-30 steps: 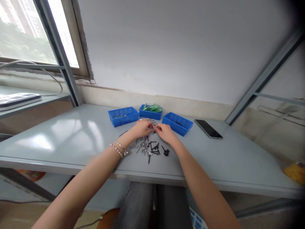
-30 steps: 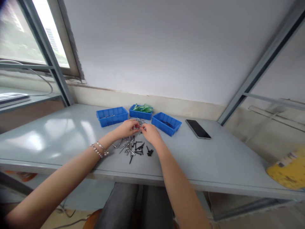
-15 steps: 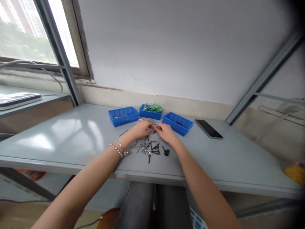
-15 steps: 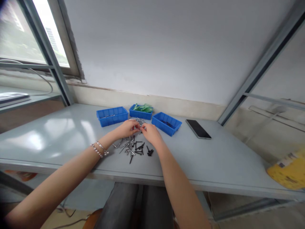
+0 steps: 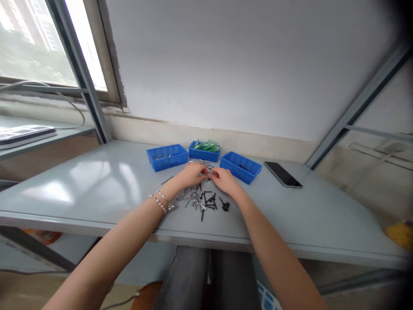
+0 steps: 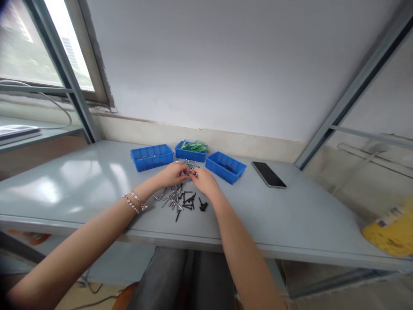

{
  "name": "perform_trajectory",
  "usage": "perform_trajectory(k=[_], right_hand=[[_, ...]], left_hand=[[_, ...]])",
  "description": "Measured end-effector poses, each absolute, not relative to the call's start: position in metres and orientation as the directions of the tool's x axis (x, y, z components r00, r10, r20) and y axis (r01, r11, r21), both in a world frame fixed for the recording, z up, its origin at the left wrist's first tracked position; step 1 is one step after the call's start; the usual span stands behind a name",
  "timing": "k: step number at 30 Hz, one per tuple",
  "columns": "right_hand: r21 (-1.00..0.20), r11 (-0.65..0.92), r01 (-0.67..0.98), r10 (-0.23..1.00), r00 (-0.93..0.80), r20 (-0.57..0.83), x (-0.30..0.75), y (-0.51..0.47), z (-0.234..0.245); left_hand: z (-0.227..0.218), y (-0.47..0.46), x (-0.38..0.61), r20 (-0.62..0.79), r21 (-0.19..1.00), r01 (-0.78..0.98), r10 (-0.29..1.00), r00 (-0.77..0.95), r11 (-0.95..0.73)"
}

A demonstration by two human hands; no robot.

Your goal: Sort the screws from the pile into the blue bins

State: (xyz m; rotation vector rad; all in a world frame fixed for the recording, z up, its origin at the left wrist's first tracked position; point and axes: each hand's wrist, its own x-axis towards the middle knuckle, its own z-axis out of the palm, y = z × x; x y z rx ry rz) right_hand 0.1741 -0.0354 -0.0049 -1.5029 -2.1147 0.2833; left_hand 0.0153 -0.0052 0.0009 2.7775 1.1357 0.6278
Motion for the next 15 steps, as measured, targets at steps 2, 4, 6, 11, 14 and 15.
perform_trajectory(k=[2,4,6,11,14,15], right_hand=[[-0.443,0.367,0.818,0.922,-0.257,0.289,0.1738,-0.0365,-0.0041],[-0.436,0.363,0.824,0.925,-0.26,0.279,0.1734,-0.0377,-0.0032],[-0.438,0.354,0.826,0.929,-0.256,0.267,0.173,-0.0384,-0.0027],[-0.442,0.36,0.822,0.928,-0.265,0.263,0.1728,-0.0377,-0.0037],[-0.446,0.371,0.815,0.923,-0.273,0.27,0.1728,-0.0374,-0.0037],[-0.448,0.373,0.813,0.923,-0.275,0.27,0.1727,-0.0375,-0.0034]], left_hand=[[-0.0001,-0.0048,0.0153,0.319,0.212,0.661,0.691,0.649,-0.719],[-0.0016,-0.0041,0.0154,0.288,0.201,0.673,0.7,0.654,-0.712],[-0.0031,-0.0033,0.0155,0.268,0.188,0.682,0.704,0.657,-0.707],[-0.0045,-0.0028,0.0156,0.274,0.183,0.674,0.695,0.665,-0.716],[-0.0038,-0.0033,0.0157,0.281,0.188,0.672,0.695,0.662,-0.716],[-0.0034,-0.0036,0.0158,0.285,0.19,0.673,0.696,0.659,-0.715]])
